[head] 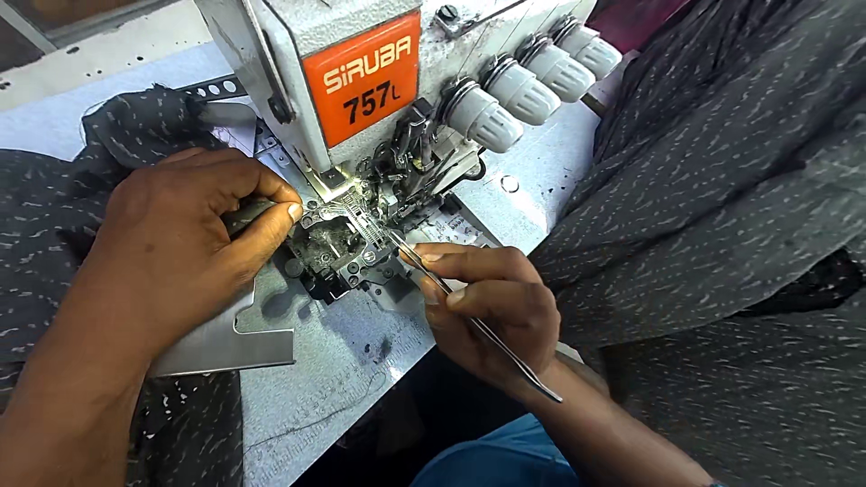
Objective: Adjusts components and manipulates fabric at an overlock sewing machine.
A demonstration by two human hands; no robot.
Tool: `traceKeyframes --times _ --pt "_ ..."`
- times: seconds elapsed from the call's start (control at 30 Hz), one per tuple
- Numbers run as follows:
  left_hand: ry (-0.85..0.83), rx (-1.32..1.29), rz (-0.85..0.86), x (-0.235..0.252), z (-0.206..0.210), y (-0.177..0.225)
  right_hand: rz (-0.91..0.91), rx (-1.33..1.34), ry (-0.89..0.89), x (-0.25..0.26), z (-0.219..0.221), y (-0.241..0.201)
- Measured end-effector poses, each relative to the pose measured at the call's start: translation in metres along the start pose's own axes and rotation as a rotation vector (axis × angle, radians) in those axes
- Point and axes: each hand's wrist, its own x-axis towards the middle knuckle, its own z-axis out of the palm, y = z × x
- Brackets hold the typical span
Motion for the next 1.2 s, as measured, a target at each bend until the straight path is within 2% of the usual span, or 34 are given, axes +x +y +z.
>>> traceKeyframes --times 0.27,0.4,0.57,1.2 --pt "0.002 -0.006 0.001 0.000 0.000 0.000 -0.075 0.061 0.030 -0.005 0.000 0.011" --pt "-0.002 -0.002 -0.001 0.001 0.000 0.001 0.018 0.105 0.142 0.001 0.005 0.005" --pt "-0.002 -0.004 -0.007 0.000 -0.001 0.000 -0.089 0.017 0.022 0.013 -0.005 -0.006" --pt "0.004 0.005 0.004 0.001 -0.001 0.002 -0.088 0.106 0.041 -0.005 -0.003 0.012"
